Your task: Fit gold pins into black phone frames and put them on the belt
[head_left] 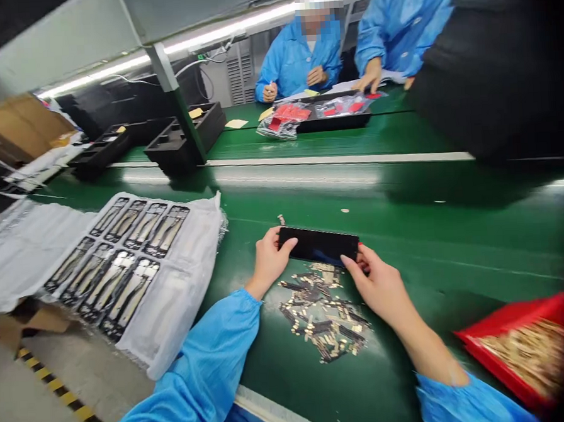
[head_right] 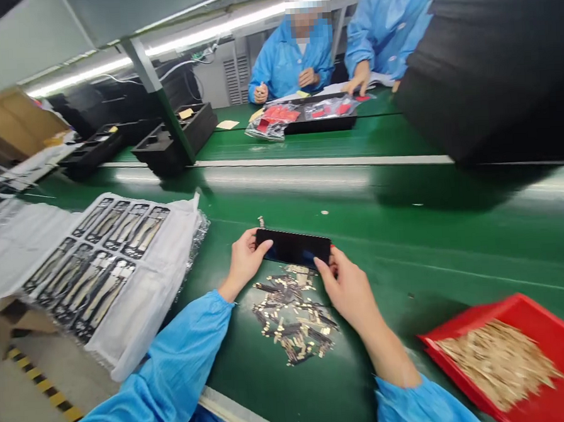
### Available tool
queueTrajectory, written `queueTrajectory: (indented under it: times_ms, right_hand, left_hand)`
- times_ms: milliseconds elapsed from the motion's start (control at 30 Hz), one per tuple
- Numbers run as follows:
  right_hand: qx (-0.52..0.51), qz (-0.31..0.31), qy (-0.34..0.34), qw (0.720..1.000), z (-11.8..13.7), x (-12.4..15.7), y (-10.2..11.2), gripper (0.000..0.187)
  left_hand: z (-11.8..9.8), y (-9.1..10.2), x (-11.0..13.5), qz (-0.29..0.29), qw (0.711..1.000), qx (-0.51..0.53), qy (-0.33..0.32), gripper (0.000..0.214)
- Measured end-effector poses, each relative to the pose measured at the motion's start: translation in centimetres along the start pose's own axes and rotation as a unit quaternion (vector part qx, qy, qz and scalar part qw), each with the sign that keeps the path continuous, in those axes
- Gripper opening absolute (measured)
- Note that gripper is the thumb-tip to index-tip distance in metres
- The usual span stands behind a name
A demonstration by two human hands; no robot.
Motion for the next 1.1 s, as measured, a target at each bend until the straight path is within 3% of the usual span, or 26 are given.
queueTrajectory:
  times_ms: [400,667,1100]
  right_hand:
    - [0.053,0.01,-0.044,0.998,-1.4,-0.4,-0.1,0.061]
    - [0.055,0.013,-0.04,0.998,-1.3,-0.4,-0.2,0.056]
    - [-0.031,-0.009,-0.015,0.999,-0.8,-0.1,-0.1,0.051]
  left_hand:
    - [-0.2,0.4,0.2,-0.002,0.999,-0.041,0.016,0.032]
    - [-0.6,0.5,0.4,-0.012,0.998,-0.05,0.019,0.036]
    - [-0.4,0.2,0.4,0.003,0.999,-0.035,-0.003,0.029]
Point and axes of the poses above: each hand's wrist, its own x-axis away from the middle knuckle, its own y-axis out of the back of the hand, z = x × y, the point moved 5 cm from there along -x, towards the middle knuckle, and after that the axes turned 9 degrees about z, right-handed, at the moved point
